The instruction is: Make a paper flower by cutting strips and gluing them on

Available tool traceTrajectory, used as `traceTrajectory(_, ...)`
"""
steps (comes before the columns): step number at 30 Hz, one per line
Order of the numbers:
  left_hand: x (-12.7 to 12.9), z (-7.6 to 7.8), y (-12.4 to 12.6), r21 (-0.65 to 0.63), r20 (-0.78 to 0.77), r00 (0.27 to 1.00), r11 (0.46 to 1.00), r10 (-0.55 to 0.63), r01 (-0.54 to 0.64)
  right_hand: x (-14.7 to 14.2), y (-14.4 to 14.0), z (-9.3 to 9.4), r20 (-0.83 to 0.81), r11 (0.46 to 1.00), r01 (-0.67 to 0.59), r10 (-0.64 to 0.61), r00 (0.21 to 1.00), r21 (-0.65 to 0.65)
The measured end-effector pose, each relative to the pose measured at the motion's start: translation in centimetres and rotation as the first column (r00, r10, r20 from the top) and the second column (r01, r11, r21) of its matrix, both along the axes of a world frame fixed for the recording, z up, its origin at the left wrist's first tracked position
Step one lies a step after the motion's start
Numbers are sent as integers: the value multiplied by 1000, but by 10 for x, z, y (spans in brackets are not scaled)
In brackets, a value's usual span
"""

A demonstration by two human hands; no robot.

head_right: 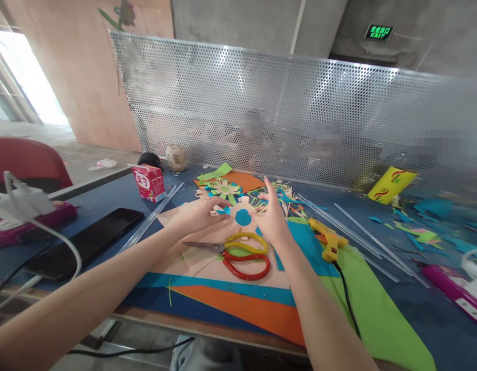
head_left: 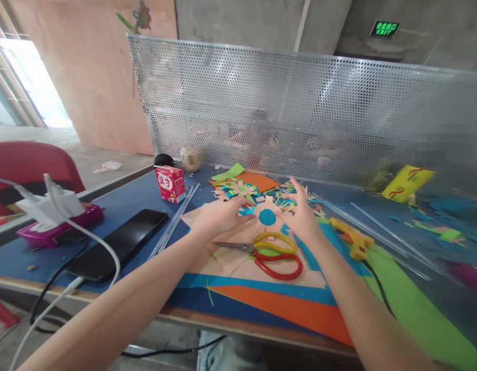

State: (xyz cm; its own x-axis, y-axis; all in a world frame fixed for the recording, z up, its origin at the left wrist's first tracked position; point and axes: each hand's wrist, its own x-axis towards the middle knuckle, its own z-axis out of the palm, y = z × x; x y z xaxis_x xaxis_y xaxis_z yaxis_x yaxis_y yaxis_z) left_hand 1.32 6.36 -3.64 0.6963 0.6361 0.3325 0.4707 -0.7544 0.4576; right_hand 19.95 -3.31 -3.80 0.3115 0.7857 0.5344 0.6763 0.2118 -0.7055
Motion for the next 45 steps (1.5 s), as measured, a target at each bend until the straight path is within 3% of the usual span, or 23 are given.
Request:
traceTrajectory(4,1,-5,4,-52,3,999,998,38,-38,3,3,-2,-346,999,4,-19,938,-42)
traceTrajectory(6,2,-5,4,-75,11,999,997,31,-30,3,3,-1,-421,997,-6,-29,907,-82)
traceTrajectory(12,-1,8,-11,-103,-21,999,994,-42,40,-1,0,4,-319,996,-67,47,946,-53)
traceTrajectory(17,-2,4,-12,-71,-78,996,997,34,-39,-7,-2,7,-286,996,-92,92,954,13)
traceTrajectory(21,9,-6,-3,-115,128,991,992,-31,46,-11,-5,13,-308,993,-66,94,947,100)
traceTrajectory(25,19,-13,6,-209,260,965,977,21,36,-13,-6,15,-333,981,-82,137,933,176)
traceTrajectory(27,22,-16,9,-272,353,935,960,31,71,-11,-5,13,-339,990,-59,99,936,126)
traceTrajectory(32,20,-12,9,-332,493,863,893,-111,305,-1,-2,9,-217,995,74,-86,972,-65)
traceTrajectory(35,8,-1,6,-253,335,916,915,-222,314,6,-2,7,-234,986,157,-166,958,-56)
traceTrajectory(39,-8,14,-2,-182,-71,913,905,-402,384,15,1,-3,-344,985,161,-174,923,-66)
traceTrajectory(41,-11,17,-6,-165,-176,896,910,-407,381,18,3,-8,-406,989,134,-149,902,-65)
traceTrajectory(45,-7,13,-11,-48,-222,916,942,-334,331,18,5,-12,-518,994,102,-111,848,-45)
